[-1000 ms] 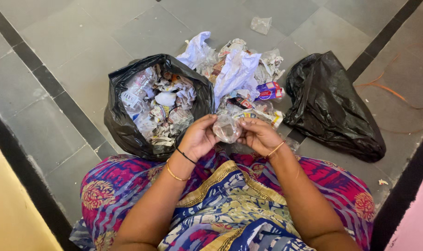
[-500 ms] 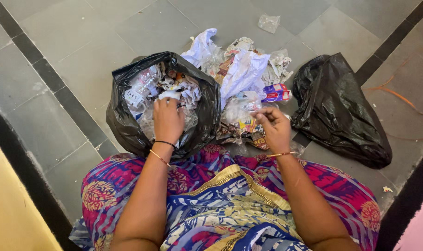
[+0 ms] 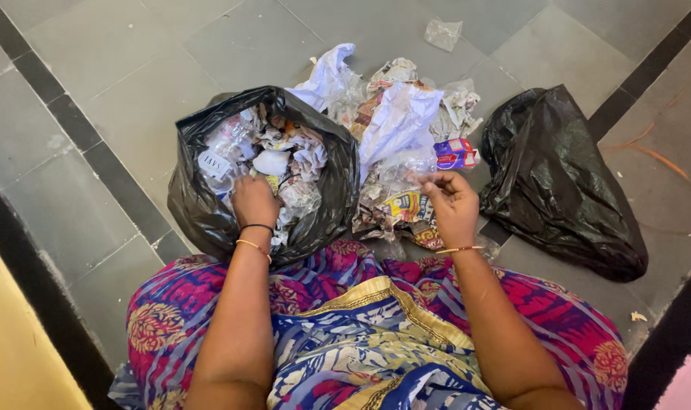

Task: The person sits on a tiled floor and sorts mixed waste from a black plastic bag by hand. They pick up items such as plastic wrappers, paper, and fabric scraps, separate them, and place them into piles or back into the bag.

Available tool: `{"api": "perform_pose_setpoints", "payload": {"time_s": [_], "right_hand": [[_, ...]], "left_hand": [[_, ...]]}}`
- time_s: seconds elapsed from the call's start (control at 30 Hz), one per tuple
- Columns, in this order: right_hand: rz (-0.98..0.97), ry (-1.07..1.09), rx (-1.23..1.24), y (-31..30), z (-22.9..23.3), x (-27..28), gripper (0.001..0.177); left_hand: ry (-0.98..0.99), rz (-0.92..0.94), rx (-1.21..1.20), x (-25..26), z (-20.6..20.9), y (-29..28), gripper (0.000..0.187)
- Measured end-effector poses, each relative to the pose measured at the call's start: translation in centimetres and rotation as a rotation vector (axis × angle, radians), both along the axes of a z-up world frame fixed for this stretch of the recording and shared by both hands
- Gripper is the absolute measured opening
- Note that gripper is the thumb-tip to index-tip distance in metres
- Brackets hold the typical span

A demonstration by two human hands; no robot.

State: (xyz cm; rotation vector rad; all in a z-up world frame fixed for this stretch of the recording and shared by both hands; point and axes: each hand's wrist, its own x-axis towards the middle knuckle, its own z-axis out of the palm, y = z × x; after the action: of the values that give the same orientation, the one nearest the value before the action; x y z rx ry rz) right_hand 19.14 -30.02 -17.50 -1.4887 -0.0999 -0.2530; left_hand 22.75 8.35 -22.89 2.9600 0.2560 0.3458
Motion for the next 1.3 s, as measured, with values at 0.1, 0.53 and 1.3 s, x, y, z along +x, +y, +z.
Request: {"api": "perform_pose_setpoints", "payload": {"time_s": [0.1,0.53,1.3], "right_hand": [[-0.009,-0.043,0.005,0.2,-0.1,0.4,0.027],[-0.206,0.07,-0.504,-0.6,0.0,1.0,0.032],[0.05,-0.364,-0.699,4.5,7.4,-3.5,0.037]], "left_hand": [[0.048,0.041,-0.036,0.2,-0.4,0.1,0.014],[-0.078,0.067,-0.238,0.7,1.8,0.4,0.009],[0.142,-0.244,-1.804,-2.6,4.2,-11.1,0.004]]}}
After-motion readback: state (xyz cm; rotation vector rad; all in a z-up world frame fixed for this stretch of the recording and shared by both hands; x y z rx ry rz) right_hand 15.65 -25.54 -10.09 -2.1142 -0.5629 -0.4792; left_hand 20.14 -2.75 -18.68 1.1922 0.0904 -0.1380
